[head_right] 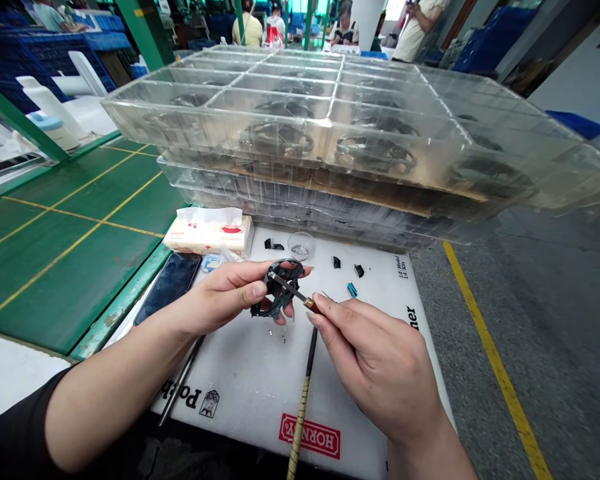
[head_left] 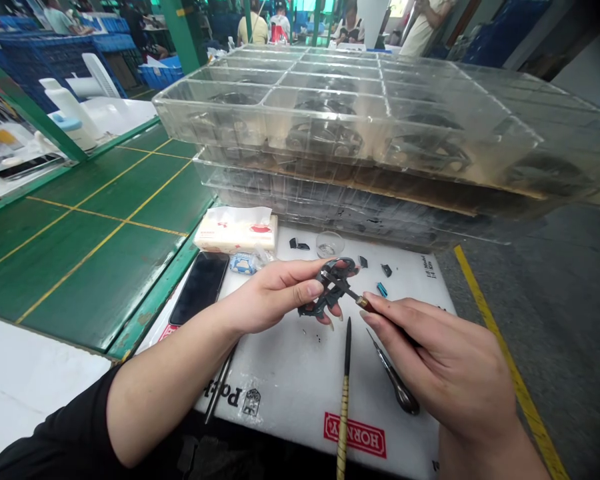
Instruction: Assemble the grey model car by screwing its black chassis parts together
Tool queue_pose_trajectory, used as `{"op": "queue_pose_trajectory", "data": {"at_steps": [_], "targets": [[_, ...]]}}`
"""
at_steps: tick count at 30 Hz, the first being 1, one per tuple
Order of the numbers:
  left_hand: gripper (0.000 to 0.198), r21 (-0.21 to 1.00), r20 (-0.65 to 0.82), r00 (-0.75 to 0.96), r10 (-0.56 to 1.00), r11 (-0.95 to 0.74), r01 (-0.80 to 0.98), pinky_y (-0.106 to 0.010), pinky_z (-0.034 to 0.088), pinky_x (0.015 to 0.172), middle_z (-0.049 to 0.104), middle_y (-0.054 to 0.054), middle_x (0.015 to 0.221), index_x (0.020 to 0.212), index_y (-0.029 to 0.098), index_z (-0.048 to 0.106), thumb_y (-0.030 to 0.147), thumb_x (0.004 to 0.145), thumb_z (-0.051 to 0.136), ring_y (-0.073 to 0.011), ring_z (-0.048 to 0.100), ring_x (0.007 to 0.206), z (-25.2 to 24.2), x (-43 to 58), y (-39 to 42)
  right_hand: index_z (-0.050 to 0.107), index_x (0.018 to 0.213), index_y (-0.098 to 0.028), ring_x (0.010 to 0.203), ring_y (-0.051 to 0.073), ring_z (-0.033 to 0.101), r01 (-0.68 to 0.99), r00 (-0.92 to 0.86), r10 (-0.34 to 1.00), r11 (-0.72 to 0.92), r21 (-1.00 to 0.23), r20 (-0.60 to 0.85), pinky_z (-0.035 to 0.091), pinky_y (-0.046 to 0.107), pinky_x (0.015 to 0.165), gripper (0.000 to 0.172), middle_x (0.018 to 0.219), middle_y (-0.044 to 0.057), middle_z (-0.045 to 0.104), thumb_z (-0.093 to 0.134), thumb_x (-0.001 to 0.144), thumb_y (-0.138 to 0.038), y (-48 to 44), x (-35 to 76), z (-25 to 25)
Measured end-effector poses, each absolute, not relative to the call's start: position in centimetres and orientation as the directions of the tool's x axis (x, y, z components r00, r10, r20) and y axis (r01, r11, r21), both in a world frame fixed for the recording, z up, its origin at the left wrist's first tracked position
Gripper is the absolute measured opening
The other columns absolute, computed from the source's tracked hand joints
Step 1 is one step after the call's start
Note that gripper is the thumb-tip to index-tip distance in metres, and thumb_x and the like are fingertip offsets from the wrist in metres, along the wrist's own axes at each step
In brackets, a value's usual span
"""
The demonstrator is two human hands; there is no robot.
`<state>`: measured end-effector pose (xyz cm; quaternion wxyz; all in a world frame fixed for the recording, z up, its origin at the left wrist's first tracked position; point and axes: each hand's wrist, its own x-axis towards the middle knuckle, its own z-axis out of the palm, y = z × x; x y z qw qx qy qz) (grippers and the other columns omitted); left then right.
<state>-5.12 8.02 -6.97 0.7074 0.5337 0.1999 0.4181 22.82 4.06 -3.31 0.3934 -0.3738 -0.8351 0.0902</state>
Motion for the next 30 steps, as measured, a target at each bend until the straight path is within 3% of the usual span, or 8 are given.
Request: {"op": "queue_pose_trajectory", "data": {"at_steps": [9, 24, 30], "targets": [[0.047, 0.920, 0.173, 0.551, 0.816, 0.067, -0.386, -0.041, 0.078, 0.091, 0.086, -0.018, 0.144, 0.161, 0.029, 0.085, 0.047, 0.117, 0.082, -0.0279, 0.088, 0.109, -7.0, -5.1, 8.0, 0.092, 0.130, -0.022, 0.084, 0.022, 0.093, 0.582, -0.386, 0.703, 0.688, -0.433, 0.598, 0.078, 0.029, 0.081, 0.024, 0.104, 0.006, 0.095, 0.079, 0.113, -0.010, 3.8, 22.3, -3.2], [0.054, 0.937, 0.167, 0.516, 0.840, 0.028, -0.349, -0.037, 0.074, 0.093, 0.089, -0.013, 0.112, 0.166, 0.025, 0.081, 0.047, 0.118, 0.082, -0.0224, 0.086, 0.097, -6.9, -5.1, 8.1, 0.092, 0.130, -0.019, 0.089, 0.024, 0.095, 0.610, -0.352, 0.722, 0.660, -0.438, 0.596, 0.078, 0.029, 0.080, 0.021, 0.109, 0.009, 0.096, 0.077, 0.117, -0.014, 3.5, 21.7, -3.5], [0.051, 0.945, 0.191, 0.477, 0.858, -0.029, -0.325, -0.038, 0.076, 0.094, 0.086, -0.017, 0.142, 0.163, 0.027, 0.083, 0.048, 0.116, 0.084, -0.0262, 0.087, 0.111, -7.0, -5.0, 8.2, 0.092, 0.129, -0.019, 0.091, 0.024, 0.095, 0.615, -0.349, 0.723, 0.657, -0.436, 0.596, 0.078, 0.029, 0.083, 0.020, 0.110, 0.009, 0.096, 0.077, 0.117, -0.014, 3.5, 21.5, -3.5]]}}
